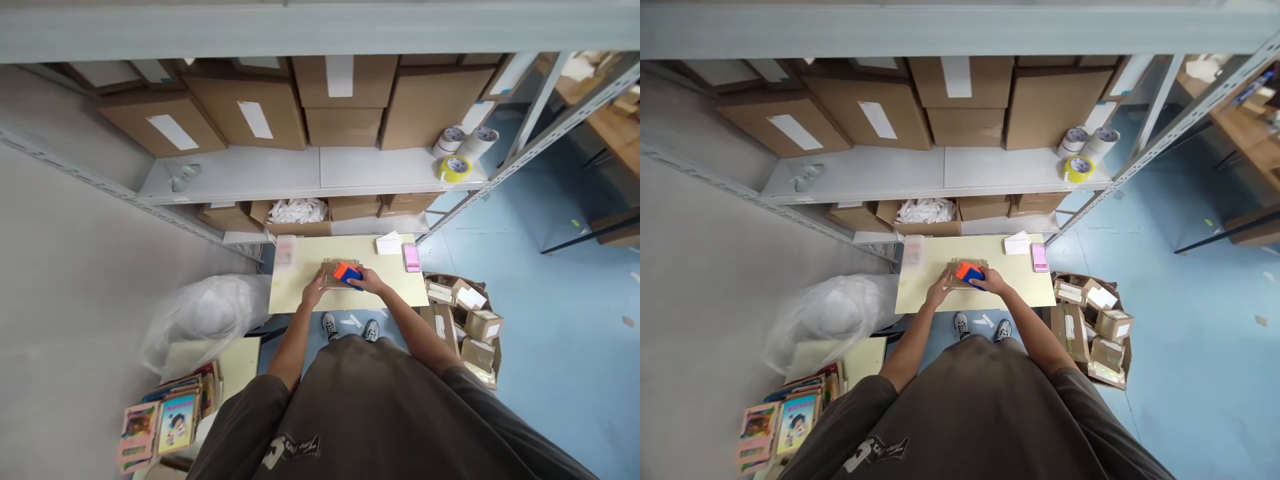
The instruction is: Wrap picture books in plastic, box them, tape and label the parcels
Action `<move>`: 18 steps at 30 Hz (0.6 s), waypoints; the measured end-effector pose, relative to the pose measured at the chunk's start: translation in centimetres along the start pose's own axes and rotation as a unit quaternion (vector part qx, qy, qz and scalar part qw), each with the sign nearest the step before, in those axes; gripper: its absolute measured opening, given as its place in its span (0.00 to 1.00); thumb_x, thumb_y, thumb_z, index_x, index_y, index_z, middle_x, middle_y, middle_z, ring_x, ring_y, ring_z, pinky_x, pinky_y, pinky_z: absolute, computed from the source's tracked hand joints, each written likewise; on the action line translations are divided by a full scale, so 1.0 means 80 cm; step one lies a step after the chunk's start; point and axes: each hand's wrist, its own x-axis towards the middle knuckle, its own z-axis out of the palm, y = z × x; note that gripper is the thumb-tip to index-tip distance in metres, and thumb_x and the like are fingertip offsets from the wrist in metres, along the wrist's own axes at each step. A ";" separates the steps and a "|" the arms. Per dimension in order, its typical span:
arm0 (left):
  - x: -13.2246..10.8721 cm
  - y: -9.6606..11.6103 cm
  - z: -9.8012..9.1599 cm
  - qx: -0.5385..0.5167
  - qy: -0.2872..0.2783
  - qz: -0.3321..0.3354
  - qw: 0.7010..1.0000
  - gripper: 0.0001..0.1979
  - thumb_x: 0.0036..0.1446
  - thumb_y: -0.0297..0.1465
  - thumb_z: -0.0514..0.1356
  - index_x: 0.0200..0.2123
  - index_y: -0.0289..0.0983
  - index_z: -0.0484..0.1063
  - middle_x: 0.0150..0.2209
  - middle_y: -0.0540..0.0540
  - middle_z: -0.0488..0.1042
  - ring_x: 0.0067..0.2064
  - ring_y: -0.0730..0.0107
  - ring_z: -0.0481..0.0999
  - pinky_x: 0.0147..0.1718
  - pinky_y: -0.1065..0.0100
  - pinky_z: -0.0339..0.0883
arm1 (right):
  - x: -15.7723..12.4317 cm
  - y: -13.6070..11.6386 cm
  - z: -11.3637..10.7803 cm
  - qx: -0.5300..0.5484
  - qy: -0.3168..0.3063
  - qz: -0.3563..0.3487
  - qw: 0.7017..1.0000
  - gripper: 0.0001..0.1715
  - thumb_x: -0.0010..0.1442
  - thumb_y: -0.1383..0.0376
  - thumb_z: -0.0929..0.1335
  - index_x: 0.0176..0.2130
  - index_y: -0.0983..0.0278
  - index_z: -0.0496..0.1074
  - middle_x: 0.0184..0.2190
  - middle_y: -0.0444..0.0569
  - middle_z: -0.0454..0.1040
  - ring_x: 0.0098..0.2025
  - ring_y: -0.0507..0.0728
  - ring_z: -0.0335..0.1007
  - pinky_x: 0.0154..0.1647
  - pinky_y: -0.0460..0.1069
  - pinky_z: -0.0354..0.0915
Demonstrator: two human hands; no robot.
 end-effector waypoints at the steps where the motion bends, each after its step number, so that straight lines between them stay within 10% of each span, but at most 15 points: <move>1: -0.002 0.001 0.003 0.003 -0.002 0.001 1.000 0.43 0.59 0.34 0.71 0.76 0.45 0.61 0.77 0.39 0.57 0.75 0.44 0.62 0.69 0.48 0.64 | 0.010 -0.017 0.003 -0.017 -0.021 -0.006 1.000 0.29 0.61 0.43 0.74 0.50 0.61 0.79 0.39 0.51 0.83 0.41 0.63 0.78 0.43 0.52 0.69; 7: -0.019 0.006 0.005 0.041 0.017 0.002 0.999 0.49 0.59 0.32 0.71 0.79 0.44 0.53 0.80 0.36 0.48 0.74 0.41 0.62 0.68 0.50 0.65 | 0.038 -0.055 0.003 -0.105 -0.082 0.000 0.991 0.25 0.61 0.43 0.75 0.37 0.63 0.78 0.36 0.49 0.81 0.40 0.59 0.76 0.40 0.49 0.66; 12: -0.003 0.015 -0.007 -0.166 0.090 -0.043 0.981 0.28 0.65 0.38 0.65 0.66 0.41 0.74 0.59 0.38 0.80 0.60 0.51 0.79 0.58 0.54 0.73 | 0.037 -0.063 -0.004 -0.109 -0.085 0.030 0.990 0.23 0.60 0.45 0.75 0.36 0.62 0.78 0.35 0.46 0.80 0.38 0.58 0.75 0.40 0.48 0.67; 18: 0.034 0.035 -0.027 -0.359 -0.038 -0.059 0.931 0.30 0.52 0.55 0.71 0.40 0.32 0.84 0.33 0.41 0.82 0.38 0.60 0.81 0.37 0.64 0.73 | 0.032 -0.082 -0.017 -0.078 -0.096 0.059 0.991 0.25 0.58 0.43 0.76 0.38 0.62 0.78 0.36 0.47 0.81 0.40 0.59 0.77 0.40 0.48 0.69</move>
